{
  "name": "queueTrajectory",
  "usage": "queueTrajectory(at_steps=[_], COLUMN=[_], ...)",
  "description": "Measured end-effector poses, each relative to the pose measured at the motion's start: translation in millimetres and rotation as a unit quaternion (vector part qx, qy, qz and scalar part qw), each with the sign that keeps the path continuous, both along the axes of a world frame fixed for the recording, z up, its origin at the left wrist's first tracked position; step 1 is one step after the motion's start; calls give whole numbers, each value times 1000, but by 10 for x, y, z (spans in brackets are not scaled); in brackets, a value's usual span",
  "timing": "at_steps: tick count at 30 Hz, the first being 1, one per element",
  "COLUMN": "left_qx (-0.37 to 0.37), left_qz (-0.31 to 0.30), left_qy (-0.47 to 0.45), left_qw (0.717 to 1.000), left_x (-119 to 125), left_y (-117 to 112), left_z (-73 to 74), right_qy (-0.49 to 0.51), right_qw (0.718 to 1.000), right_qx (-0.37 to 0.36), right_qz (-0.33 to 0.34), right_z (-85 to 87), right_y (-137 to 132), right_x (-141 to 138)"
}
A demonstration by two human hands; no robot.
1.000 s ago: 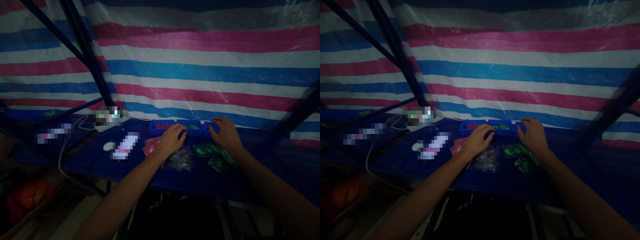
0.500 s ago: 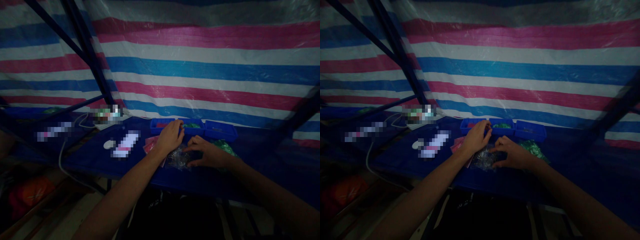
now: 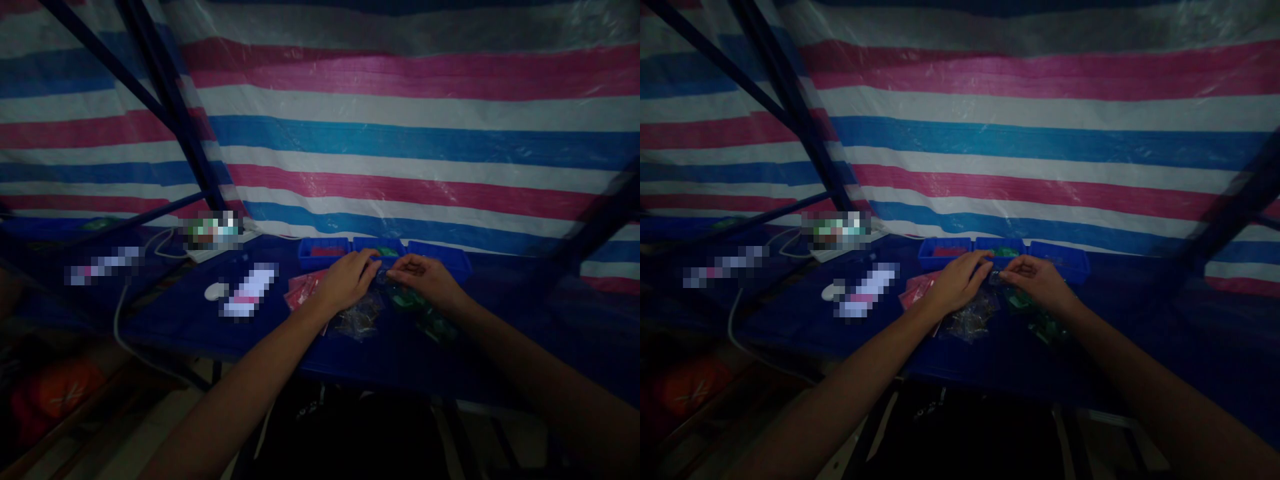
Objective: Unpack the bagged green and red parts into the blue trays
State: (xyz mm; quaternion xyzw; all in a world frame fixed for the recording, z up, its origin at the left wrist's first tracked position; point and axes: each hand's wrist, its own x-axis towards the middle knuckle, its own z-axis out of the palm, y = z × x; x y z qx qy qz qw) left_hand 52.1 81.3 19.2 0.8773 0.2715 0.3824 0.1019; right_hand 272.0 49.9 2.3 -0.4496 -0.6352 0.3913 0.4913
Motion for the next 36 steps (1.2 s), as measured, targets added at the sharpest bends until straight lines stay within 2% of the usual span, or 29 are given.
queueTrajectory(at_steps=[3,10,15,21,23,28,36], left_qx=[-27,-4,16,21,25,40,38], left_qz=[-29,-25,-28,-41,-49,-51,-14], left_qy=[1,-11,-4,15,25,34,19], left_qw=[999,1000,999,999,998,997,999], left_x=[23,61,73,81,80,81,89], left_y=[-23,6,6,-3,-5,-3,-14], left_z=[-2,-60,-94,-113,-112,-99,-69], right_qy=[46,61,17,-106,-120,-68,-17], right_qw=[998,998,999,989,987,994,999], right_qx=[6,-7,44,102,104,88,45], right_qz=[-36,6,2,-33,-37,-9,19], right_z=[-12,-56,-113,-111,-102,-84,-63], right_y=[23,22,41,-4,-19,-24,-28], right_x=[4,-15,-21,-60,-82,-115,-84])
